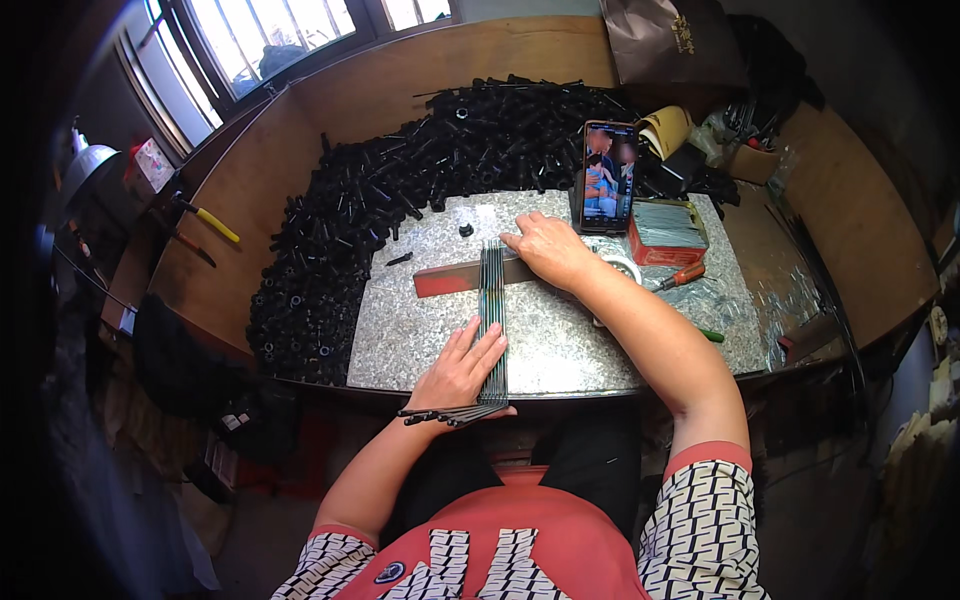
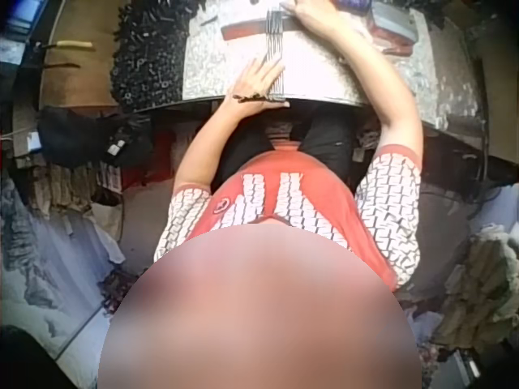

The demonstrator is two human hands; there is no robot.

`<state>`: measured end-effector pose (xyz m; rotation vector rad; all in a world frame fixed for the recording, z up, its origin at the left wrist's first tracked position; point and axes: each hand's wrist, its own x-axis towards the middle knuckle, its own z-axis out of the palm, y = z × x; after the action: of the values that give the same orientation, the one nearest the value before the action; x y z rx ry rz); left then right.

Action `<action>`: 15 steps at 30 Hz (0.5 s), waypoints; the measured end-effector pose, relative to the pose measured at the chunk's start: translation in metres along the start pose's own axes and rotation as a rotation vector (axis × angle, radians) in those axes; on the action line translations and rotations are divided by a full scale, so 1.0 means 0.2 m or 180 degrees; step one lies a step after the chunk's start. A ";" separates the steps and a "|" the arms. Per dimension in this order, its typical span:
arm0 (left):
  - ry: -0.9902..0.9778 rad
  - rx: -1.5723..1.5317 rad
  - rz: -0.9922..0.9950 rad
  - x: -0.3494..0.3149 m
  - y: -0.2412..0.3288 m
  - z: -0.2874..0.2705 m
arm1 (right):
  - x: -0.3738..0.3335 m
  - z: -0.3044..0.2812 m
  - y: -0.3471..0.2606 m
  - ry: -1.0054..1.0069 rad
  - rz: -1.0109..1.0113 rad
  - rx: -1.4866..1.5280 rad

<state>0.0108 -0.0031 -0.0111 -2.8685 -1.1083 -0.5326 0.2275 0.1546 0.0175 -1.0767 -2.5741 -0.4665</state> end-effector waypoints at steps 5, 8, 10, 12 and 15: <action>0.0019 -0.0024 0.0001 0.00 0.00 0.00 | 0.00 0.00 0.00 -0.0005 0.0033 0.0162; -0.0016 -0.0057 -0.0006 0.00 0.00 -0.01 | 0.00 -0.02 -0.01 -0.0025 0.0048 0.0246; -0.0043 -0.0071 -0.0005 0.00 0.00 -0.01 | 0.00 -0.02 -0.01 -0.0064 0.0057 0.0280; -0.0046 -0.0079 -0.0005 0.00 0.00 -0.01 | 0.00 -0.02 -0.01 -0.0073 0.0087 0.0252; -0.0055 -0.0090 -0.0003 0.00 0.00 -0.01 | 0.01 -0.02 -0.01 -0.0142 0.0099 0.0298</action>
<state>0.0100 -0.0039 -0.0088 -2.9023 -1.1137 -0.5285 0.2243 0.1530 0.0209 -1.1047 -2.5856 -0.3146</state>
